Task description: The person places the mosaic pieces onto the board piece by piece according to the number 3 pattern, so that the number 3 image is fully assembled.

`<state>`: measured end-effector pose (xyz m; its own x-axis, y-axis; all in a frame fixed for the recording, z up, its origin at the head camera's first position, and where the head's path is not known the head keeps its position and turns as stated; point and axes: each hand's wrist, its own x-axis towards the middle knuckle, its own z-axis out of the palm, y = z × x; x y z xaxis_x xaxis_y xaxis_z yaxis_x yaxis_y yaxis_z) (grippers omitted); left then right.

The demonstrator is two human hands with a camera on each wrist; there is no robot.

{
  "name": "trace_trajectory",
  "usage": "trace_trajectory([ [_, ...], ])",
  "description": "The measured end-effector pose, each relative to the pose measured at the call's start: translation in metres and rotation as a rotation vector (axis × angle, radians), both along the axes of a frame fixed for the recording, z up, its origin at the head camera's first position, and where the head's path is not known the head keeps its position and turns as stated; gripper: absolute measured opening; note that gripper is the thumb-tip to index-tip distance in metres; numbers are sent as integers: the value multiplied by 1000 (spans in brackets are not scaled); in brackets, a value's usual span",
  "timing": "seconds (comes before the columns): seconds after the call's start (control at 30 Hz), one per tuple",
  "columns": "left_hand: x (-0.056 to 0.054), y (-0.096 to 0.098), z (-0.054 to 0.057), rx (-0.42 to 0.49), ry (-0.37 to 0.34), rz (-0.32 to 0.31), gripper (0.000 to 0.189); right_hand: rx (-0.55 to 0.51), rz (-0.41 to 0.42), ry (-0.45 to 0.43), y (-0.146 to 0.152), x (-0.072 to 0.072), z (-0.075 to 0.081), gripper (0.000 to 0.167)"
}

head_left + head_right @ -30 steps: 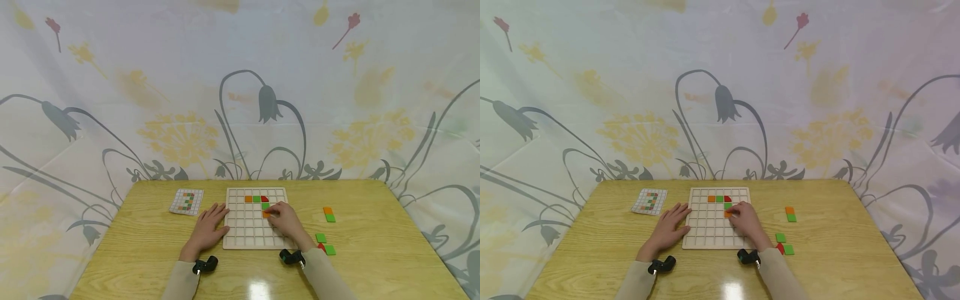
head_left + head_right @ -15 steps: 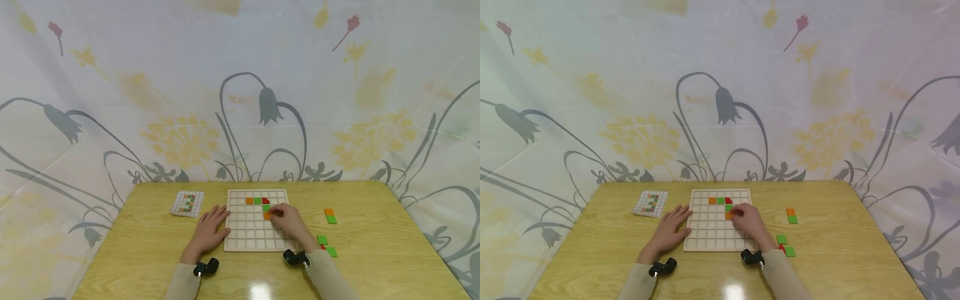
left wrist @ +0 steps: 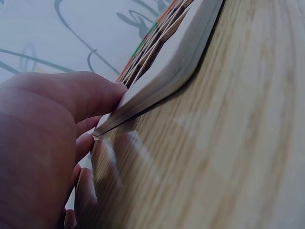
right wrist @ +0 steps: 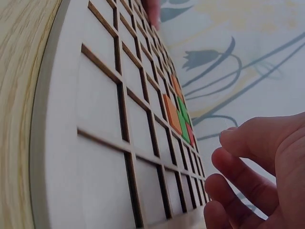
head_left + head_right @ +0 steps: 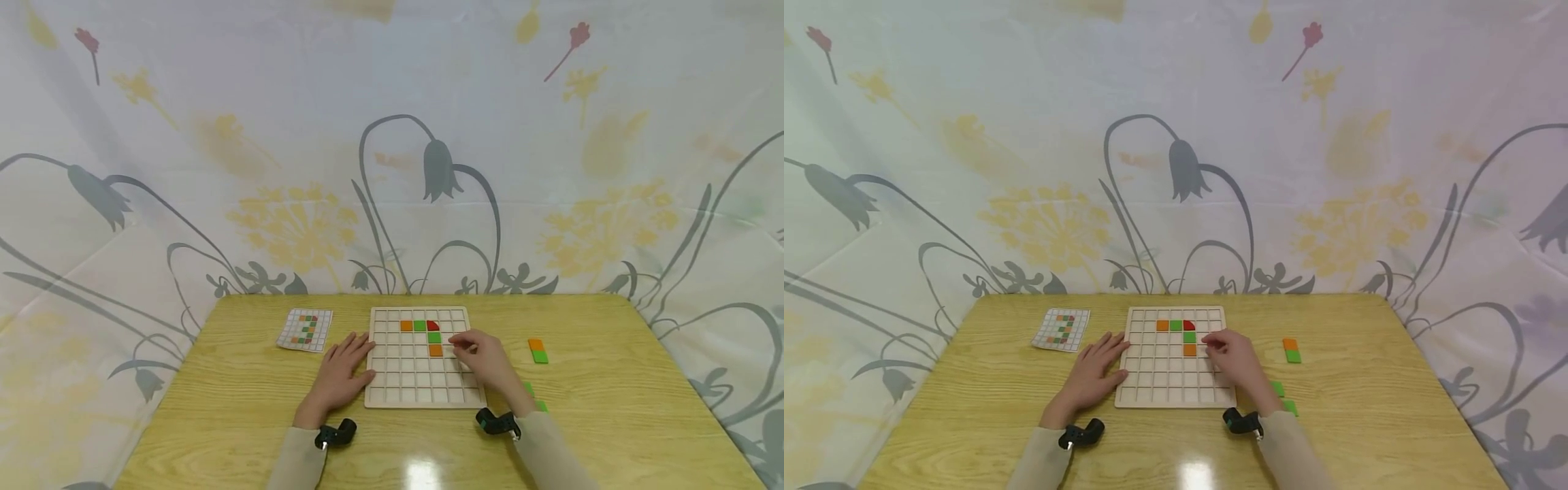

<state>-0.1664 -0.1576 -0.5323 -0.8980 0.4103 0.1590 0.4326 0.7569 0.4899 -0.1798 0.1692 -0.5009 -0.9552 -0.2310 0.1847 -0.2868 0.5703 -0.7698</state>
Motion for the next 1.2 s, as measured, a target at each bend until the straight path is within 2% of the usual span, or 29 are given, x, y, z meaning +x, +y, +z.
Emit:
trace_trajectory([
  [0.33,1,0,2,7,-6,0,58,69,-54,25,32,9,1,16],
  [0.5,1,0,2,2,-4,1,58,66,-51,17,52,17,3,17],
  [0.77,2,0,3,-4,-9,2,58,118,-79,86,85,33,4,16],
  [1.0,2,0,5,-9,-7,1,57,152,-100,67,109,44,5,14],
  [1.2,2,0,4,-4,-2,-3,57,163,-94,-12,124,52,0,17],
])
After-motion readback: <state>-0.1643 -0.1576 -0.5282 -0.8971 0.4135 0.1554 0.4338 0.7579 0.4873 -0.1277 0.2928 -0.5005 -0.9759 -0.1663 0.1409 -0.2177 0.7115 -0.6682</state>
